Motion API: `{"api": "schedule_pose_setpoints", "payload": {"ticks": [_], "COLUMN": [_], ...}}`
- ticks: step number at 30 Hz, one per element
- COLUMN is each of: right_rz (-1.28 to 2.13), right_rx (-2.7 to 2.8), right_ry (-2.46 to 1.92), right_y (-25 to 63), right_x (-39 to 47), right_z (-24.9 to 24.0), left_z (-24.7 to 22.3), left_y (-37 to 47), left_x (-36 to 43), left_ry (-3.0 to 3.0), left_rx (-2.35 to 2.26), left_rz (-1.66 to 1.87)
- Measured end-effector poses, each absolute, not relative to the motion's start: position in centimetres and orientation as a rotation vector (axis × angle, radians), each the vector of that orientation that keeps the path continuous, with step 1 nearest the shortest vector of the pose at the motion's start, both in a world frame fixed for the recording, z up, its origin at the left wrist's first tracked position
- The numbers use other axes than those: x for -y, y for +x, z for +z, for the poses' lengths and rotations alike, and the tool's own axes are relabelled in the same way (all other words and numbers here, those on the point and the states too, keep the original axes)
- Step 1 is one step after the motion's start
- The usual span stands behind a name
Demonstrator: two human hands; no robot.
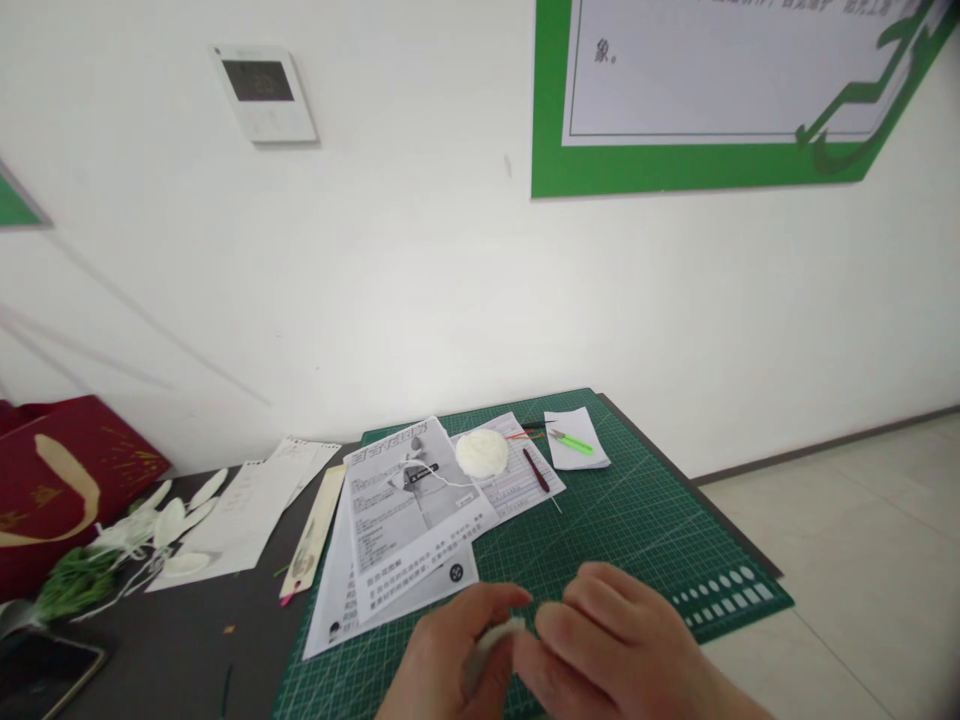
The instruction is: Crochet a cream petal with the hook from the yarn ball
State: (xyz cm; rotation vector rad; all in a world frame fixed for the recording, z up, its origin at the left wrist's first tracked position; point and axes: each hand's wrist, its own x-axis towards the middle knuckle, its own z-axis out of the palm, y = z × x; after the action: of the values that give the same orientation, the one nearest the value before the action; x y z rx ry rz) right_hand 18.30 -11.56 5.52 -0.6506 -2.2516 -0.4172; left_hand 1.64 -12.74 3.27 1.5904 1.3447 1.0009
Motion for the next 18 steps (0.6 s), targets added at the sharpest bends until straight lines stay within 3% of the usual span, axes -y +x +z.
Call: {"api": "schedule_pose_setpoints", "payload": {"ticks": [3, 8, 14, 16, 18], "right_rz": [-0.283, -0.188, -0.051, 0.198, 0.692], "right_rx": [2.313, 2.406, 2.771, 2.91, 2.843], "right_ry": [-0.602, -0.543, -0.425, -0.365, -0.383], "right_y": [19.0, 19.2, 17.9, 17.7, 17.8], "right_x": [11.2, 10.8, 8.4, 6.5, 4.2], "right_z": [7.0, 9.0, 10.2, 10.4, 10.3], "left_z": [4.0, 5.0, 4.7, 4.3, 4.0], "left_y": [1.7, 2.4, 3.1, 3.1, 2.9], "left_x": [12.2, 11.4, 11.3, 11.4, 11.6], "left_ry": [1.616, 1.53, 1.474, 1.443, 1.351], "left_rx": [-1.256, -1.153, -1.212, -1.223, -1.205], "left_rz": [0.84, 0.971, 0.878, 0.705, 0.446]}}
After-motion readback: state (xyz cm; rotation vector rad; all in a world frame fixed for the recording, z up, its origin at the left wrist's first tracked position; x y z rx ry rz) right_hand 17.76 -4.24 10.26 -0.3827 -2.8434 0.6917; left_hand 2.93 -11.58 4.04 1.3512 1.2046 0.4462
